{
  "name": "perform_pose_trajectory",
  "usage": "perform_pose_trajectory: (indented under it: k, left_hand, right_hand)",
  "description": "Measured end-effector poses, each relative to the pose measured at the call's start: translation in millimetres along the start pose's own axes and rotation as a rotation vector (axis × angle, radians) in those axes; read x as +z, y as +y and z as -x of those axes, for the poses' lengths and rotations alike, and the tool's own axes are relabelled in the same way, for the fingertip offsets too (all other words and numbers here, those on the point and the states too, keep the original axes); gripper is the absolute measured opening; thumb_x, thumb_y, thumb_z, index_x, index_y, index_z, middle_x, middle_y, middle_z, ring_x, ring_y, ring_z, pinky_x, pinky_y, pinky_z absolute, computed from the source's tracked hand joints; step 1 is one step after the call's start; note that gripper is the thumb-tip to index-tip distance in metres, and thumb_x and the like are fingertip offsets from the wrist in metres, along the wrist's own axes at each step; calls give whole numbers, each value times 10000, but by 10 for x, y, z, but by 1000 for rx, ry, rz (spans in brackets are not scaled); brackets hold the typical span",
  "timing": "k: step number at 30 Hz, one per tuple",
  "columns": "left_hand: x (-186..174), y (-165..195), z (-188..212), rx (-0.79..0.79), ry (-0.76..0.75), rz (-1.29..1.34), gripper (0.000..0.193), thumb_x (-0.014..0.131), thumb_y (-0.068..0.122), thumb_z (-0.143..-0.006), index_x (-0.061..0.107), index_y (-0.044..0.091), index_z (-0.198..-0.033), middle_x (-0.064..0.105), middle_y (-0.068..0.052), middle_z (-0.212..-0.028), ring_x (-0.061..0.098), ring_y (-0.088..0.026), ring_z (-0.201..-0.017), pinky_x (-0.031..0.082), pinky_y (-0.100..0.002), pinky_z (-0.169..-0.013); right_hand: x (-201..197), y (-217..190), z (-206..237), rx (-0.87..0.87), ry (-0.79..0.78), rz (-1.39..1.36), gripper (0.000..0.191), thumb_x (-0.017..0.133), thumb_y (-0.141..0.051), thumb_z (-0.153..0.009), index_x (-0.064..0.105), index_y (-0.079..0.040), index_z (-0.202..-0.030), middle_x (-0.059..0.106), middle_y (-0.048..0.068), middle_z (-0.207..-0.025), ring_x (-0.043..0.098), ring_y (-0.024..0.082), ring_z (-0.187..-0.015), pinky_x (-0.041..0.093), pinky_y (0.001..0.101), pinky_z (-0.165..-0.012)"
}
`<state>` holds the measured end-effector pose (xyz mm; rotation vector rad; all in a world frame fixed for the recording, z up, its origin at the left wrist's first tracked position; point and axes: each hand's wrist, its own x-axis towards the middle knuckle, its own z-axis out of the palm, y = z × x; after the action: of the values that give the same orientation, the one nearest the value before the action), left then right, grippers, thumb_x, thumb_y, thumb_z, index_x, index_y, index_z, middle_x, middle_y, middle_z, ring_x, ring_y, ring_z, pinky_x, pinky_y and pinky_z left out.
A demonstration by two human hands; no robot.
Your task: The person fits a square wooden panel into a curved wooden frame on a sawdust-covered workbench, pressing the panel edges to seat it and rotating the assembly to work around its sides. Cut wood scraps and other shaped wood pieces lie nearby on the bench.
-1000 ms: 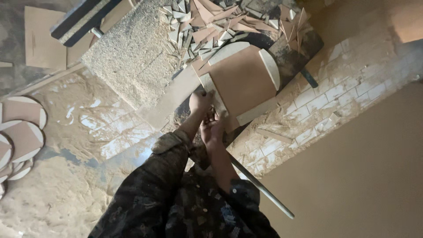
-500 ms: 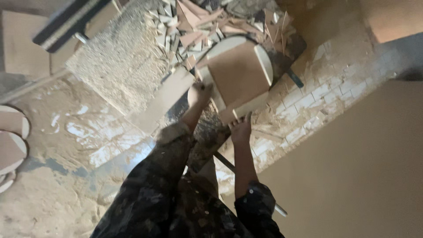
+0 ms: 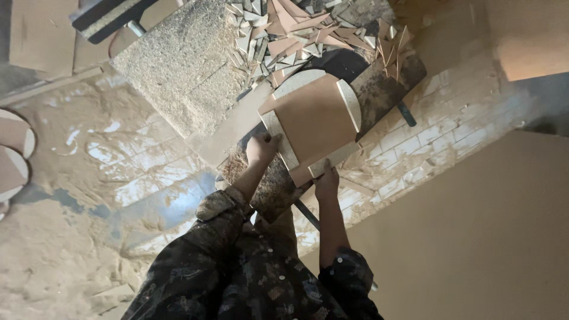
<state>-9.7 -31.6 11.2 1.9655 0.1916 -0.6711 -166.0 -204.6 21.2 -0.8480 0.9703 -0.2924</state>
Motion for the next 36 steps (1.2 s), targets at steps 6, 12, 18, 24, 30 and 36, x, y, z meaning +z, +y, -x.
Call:
perform_pose_trajectory:
  k: [6, 12, 18, 24, 30, 36]
  left_hand:
    - [-4, -2, 39, -6, -13, 11, 414, 767, 463, -847, 780, 52, -898, 763, -128, -785, 751, -270, -715, 572, -413, -706]
    - [-28, 4, 70, -7, -23, 39, 412, 754, 467, -856, 779, 56, -848, 758, -123, -764, 743, -262, -692, 562, -410, -685]
    - [-41, -31, 56, -20, -25, -15, 428, 753, 472, -869, 761, 49, -804, 744, -139, -741, 726, -265, -662, 559, -413, -673]
    - [-106, 54, -20, -60, -45, -12, 412, 766, 440, -866, 763, 28, -852, 756, -128, -778, 738, -261, -683, 574, -408, -687]
    - [-192, 132, -53, -7, -39, -45, 405, 758, 438, -870, 778, 35, -892, 760, -143, -786, 735, -281, -705, 558, -425, -717]
    - [-195, -59, -2, 47, -6, -70, 423, 762, 455, -860, 775, 33, -899, 750, -153, -786, 734, -291, -715, 556, -430, -706]
  right_hand:
    - [-43, -7, 38, -16, -50, 84, 504, 501, -375, -1073, 472, -28, -1439, 605, 168, -1336, 632, 318, -1207, 557, 448, -958]
    - [-22, -32, 22, 41, 34, 32, 494, 528, -345, -1040, 468, -67, -1444, 590, 137, -1348, 619, 307, -1199, 546, 470, -964]
    - [-78, 13, 29, 35, 16, 83, 480, 536, -352, -1064, 514, -23, -1412, 624, 162, -1308, 631, 318, -1180, 543, 458, -961]
    - [-68, 44, 24, 66, 42, 32, 474, 568, -330, -1050, 533, 1, -1387, 629, 160, -1276, 648, 305, -1146, 571, 452, -937]
    - [-17, 75, 107, 88, 96, 145, 489, 560, -349, -1024, 519, -23, -1386, 635, 137, -1238, 662, 276, -1077, 565, 424, -860]
    - [-64, 132, 157, 5, -42, 72, 467, 574, -311, -1061, 531, 24, -1383, 636, 148, -1238, 659, 269, -1101, 572, 416, -895]
